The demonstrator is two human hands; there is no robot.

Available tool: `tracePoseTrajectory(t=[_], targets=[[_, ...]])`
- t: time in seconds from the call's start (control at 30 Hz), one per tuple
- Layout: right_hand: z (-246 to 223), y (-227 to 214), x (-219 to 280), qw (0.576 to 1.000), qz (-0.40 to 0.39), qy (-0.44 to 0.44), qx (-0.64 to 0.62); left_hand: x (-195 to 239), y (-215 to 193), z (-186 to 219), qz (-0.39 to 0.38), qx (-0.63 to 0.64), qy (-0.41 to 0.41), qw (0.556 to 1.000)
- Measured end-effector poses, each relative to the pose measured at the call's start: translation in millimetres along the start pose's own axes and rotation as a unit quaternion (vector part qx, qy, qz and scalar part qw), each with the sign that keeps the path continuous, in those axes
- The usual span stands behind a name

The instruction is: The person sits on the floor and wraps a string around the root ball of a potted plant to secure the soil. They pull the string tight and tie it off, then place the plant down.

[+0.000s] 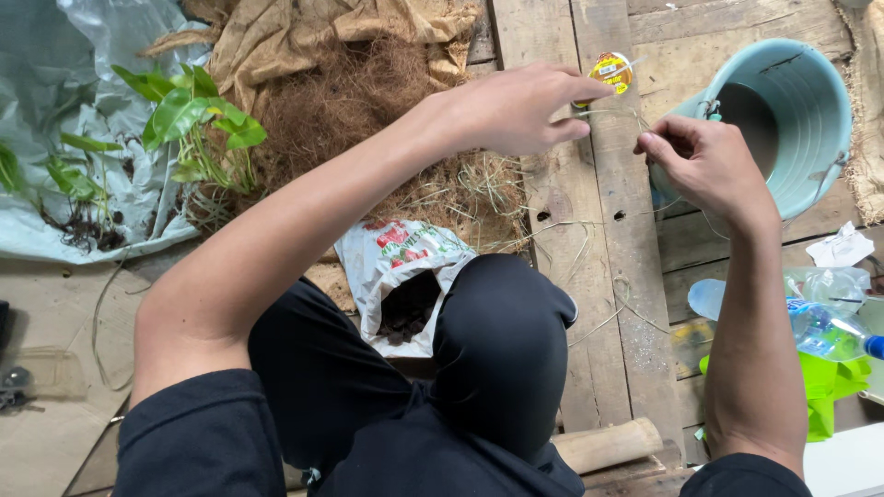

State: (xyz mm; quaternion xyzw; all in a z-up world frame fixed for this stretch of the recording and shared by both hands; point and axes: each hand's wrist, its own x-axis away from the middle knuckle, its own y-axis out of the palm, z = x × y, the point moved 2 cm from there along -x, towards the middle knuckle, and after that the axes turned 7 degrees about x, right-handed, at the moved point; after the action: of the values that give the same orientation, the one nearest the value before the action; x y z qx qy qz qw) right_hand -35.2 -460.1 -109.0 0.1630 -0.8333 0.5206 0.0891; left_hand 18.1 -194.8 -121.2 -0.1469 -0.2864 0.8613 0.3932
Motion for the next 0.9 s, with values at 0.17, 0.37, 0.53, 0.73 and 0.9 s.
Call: tracePoseTrajectory(t=[0.17, 0.37, 0.53, 0.73, 0.9], targets=[[29.0, 21.5, 0.0, 0.984, -0.040, 0.065, 0.158, 45.4, -8.1, -22.9, -0.113, 0.010, -0.160, 0.980], [64.9, 75.8, -7.8, 0.954, -0.162, 0.104, 0.230, 115.5, -14.7, -48.3, -0.179, -0.018, -0.306, 0.935], [31.8, 105.3, -13.9, 0.950, -0.156, 0.103, 0.251, 158.4, -25.9, -74.7, -0.126, -0.027, -0.377, 0.917], [21.0, 138.9, -39.9, 0.956, -0.146, 0.100, 0.234, 195.7, -22.5, -113.9, -0.145, -0.066, -0.413, 0.897], [70.9, 216.0, -69.5, 0.973, -0.133, 0.076, 0.173, 200.5, -7.5, -129.8, -0.182, -0.052, -0.408, 0.893]])
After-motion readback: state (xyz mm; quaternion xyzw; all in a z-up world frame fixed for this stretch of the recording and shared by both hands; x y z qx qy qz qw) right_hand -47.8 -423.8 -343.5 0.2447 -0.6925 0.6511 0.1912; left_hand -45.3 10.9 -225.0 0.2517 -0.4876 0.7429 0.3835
